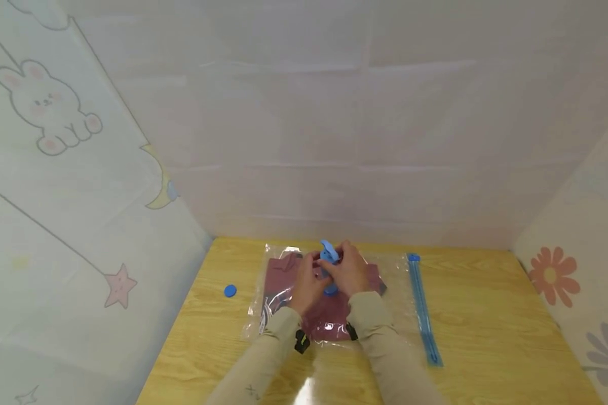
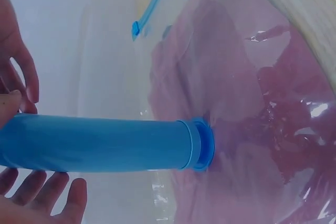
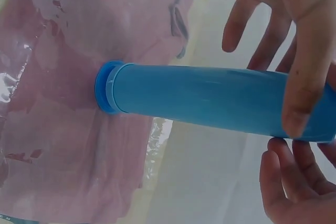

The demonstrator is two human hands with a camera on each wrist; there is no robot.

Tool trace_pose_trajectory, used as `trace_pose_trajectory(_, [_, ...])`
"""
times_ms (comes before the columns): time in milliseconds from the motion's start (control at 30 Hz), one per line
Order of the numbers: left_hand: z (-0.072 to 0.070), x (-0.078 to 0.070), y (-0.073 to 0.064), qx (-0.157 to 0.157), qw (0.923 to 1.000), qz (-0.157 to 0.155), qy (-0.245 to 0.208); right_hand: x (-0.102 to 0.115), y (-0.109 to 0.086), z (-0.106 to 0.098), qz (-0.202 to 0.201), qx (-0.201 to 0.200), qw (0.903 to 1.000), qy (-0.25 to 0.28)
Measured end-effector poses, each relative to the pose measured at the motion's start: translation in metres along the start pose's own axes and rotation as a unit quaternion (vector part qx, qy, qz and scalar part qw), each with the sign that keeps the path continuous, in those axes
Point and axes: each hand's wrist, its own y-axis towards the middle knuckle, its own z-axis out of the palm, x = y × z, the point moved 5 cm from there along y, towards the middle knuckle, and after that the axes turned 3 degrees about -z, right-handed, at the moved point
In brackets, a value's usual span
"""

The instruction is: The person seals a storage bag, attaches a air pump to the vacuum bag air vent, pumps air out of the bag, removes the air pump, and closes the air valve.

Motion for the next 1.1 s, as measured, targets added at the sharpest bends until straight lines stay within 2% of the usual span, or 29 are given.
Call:
trace_pose_trajectory(67, [0.0009, 0.0002, -0.0008, -0.004, 0.9999, -0.008, -0.005, -0.0011, -0.0012, 0.0017, 0.006, 0.001, 1.0000, -0.001])
trace_pose_trajectory(200, [0.0012, 0.0001, 0.0007, -0.024, 0.9997, -0.002, -0.002, -0.0006, -0.0019, 0.0039, -0.001, -0.008, 0.9999, 0.011])
trace_pose_trajectory(300, [0.0009, -0.0004, 0.0015, -0.040, 0.9988, 0.024, 0.017, 0.0011, -0.0018, 0.0059, -0.016, -0.020, 0.9995, 0.020])
trace_pose_trajectory(400, [0.0008, -0.0004, 0.0014, -0.042, 0.9976, 0.040, 0.038, 0.0019, -0.0025, 0.0075, -0.019, -0.026, 0.9991, 0.026])
trace_pose_trajectory(800, [0.0010, -0.0045, 0.0019, 0.012, 0.9947, 0.085, 0.056, -0.0034, -0.0045, 0.0043, -0.002, -0.001, 0.9995, 0.032])
trace_pose_trajectory(1100, [-0.0010, -0.0060, 0.0027, 0.027, 0.9889, 0.120, 0.083, -0.0077, -0.0019, 0.0050, -0.010, 0.002, 0.9979, 0.064])
